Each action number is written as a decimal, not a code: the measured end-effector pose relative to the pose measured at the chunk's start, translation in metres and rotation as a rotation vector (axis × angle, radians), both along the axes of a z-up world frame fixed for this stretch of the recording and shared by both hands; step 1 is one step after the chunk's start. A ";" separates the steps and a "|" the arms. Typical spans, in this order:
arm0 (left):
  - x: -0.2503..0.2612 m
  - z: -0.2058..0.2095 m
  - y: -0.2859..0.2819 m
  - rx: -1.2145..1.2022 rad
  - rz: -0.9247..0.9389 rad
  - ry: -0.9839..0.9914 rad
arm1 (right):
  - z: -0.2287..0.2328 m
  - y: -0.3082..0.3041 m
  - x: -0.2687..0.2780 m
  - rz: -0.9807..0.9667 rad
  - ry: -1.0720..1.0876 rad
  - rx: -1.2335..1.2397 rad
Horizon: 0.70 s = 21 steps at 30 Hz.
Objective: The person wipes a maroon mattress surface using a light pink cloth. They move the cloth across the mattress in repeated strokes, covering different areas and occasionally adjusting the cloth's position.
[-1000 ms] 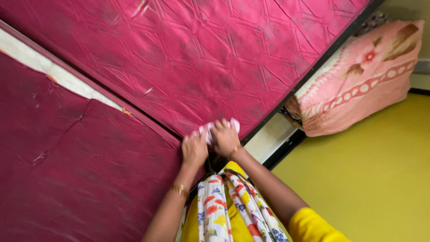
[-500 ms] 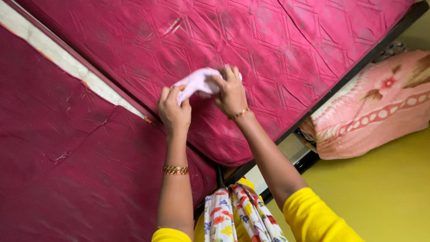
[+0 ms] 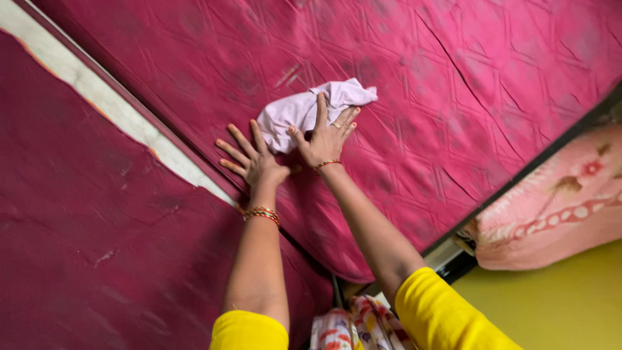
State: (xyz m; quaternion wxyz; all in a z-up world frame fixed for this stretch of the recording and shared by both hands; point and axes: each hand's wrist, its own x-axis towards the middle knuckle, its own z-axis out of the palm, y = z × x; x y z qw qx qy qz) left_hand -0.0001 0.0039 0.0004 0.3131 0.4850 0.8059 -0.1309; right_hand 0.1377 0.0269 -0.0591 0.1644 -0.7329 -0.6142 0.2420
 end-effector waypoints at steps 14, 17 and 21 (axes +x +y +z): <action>-0.012 -0.093 -0.010 0.044 -0.068 0.045 | -0.041 0.075 -0.169 0.899 0.260 0.414; -0.011 -0.090 -0.011 -0.079 -0.056 0.019 | -0.045 0.045 -0.188 1.154 0.657 0.293; -0.011 -0.062 0.012 -0.221 -0.039 -0.027 | -0.056 0.088 -0.166 0.505 1.567 0.453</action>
